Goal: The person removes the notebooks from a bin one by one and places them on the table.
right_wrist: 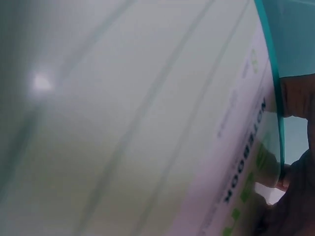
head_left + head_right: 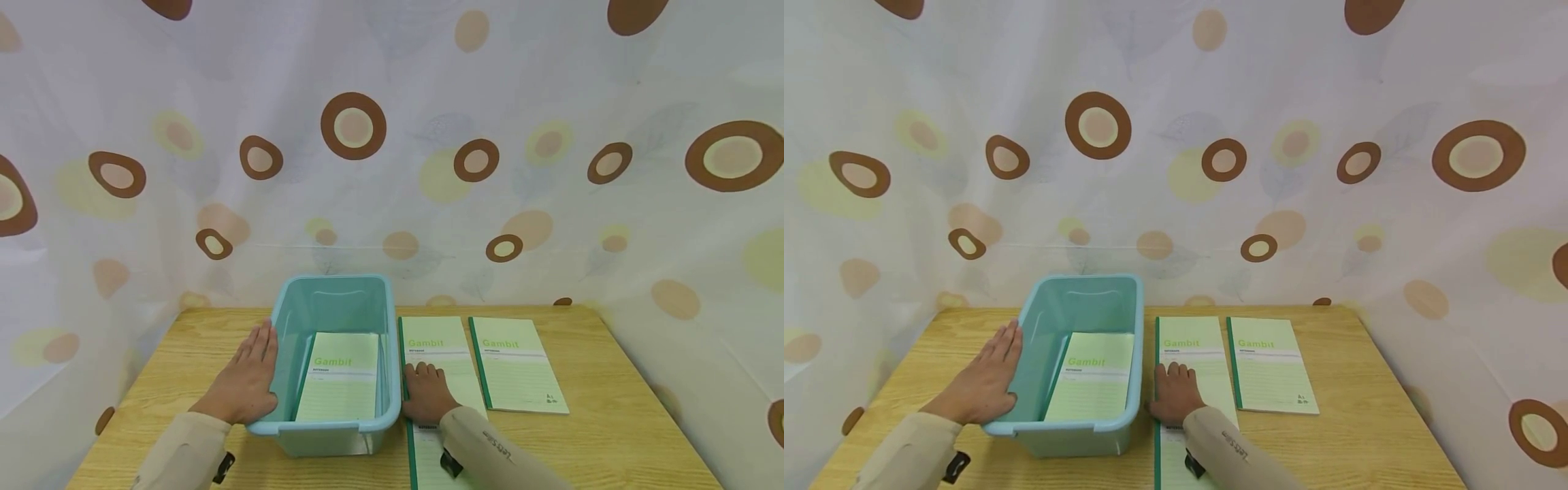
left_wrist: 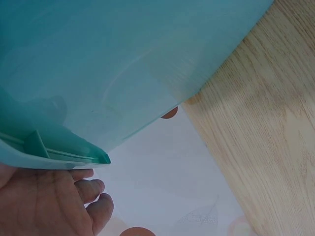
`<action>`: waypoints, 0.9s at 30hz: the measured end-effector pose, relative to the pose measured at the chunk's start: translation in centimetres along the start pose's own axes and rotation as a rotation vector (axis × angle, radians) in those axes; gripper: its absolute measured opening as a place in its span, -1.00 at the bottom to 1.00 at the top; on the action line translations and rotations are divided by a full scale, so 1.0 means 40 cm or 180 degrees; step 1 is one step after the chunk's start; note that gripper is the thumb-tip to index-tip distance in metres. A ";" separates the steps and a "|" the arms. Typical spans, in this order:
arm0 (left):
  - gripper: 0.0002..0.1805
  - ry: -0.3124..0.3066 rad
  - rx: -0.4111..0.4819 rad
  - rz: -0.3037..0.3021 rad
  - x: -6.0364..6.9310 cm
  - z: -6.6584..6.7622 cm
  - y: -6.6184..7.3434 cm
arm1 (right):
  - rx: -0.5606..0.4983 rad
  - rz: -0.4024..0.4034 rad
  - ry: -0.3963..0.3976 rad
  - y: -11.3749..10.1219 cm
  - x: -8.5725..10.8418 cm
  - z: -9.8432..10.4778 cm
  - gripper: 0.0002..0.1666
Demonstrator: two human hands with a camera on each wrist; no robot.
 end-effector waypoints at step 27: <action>-0.04 -0.0013 0.0053 0.0030 0.002 0.001 -0.001 | -0.1305 -0.0208 0.0636 -0.057 -0.144 0.338 -0.65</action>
Point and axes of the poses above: each hand's wrist, its own x-axis away from the middle knuckle, its own z-axis out of the back of the hand, y = z × x, the point moved 8 cm from there along -x, towards the middle knuckle, and after that the axes turned 8 degrees about y, right-handed, at the moved point
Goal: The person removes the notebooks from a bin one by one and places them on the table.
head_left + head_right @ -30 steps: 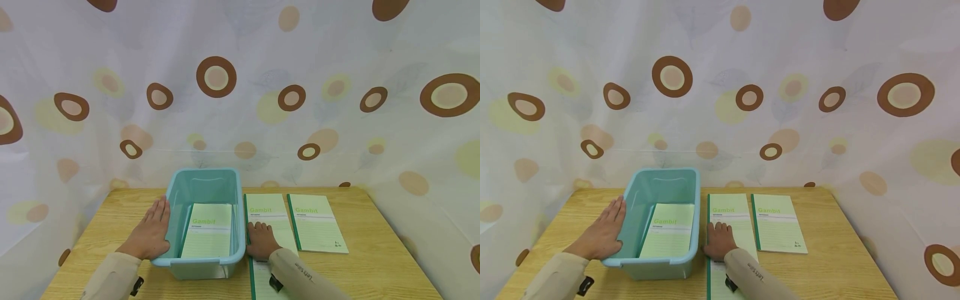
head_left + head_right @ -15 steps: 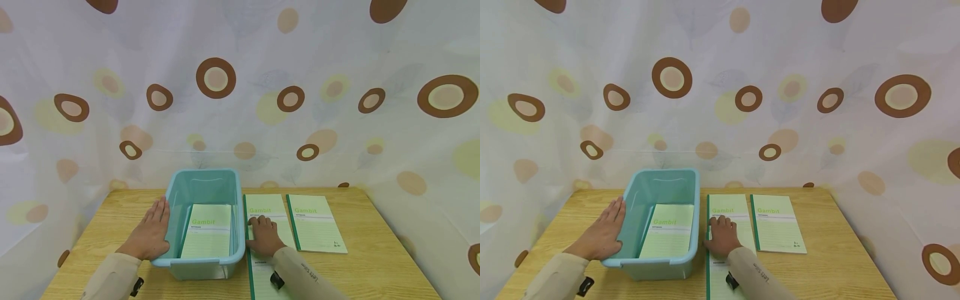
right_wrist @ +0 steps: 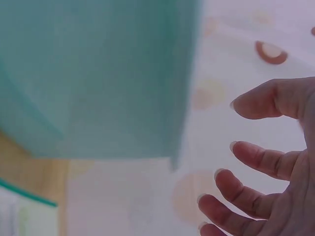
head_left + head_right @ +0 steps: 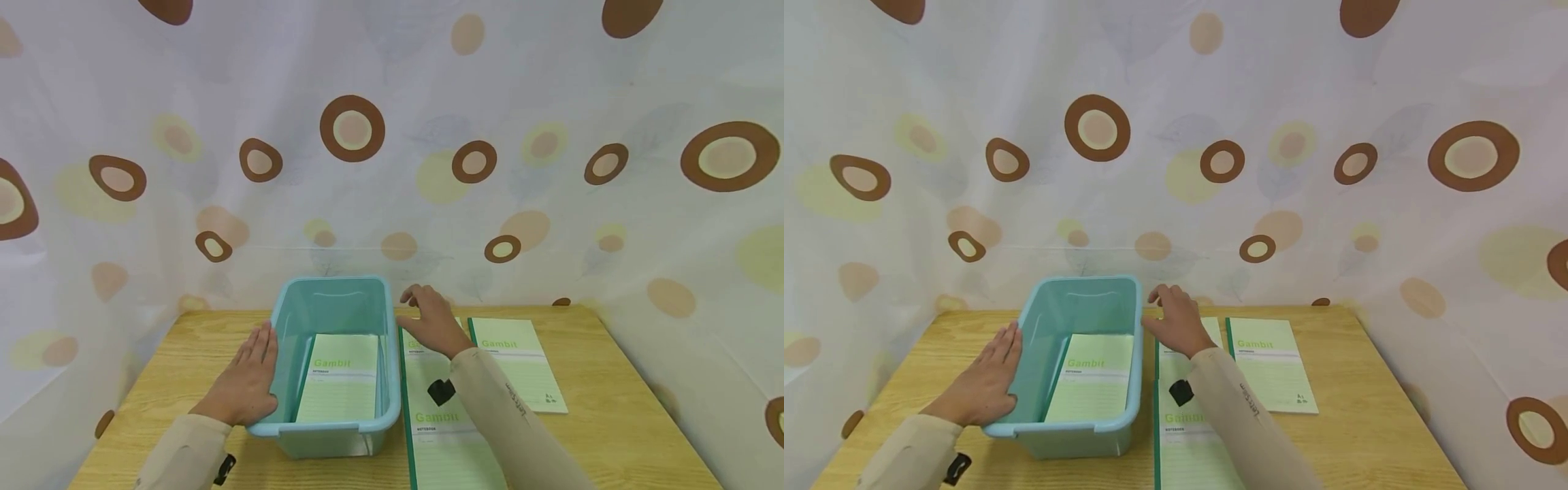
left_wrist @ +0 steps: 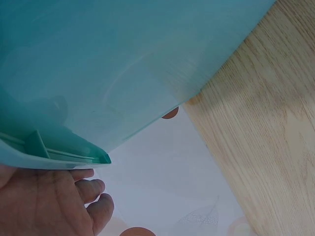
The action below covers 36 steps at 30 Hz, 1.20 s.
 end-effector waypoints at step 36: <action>-0.02 0.0117 0.0008 -0.0126 -0.001 0.007 -0.009 | 0.0629 -0.0729 -0.1442 -0.100 -0.138 -0.470 -0.13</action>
Point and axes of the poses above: each hand's wrist, its own x-axis away from the middle knuckle, its own z-axis out of the back of the hand, y = z × x, the point moved 8 cm from there along -x, towards the middle knuckle, and after that the axes turned 8 degrees about y, right-handed, at the moved point
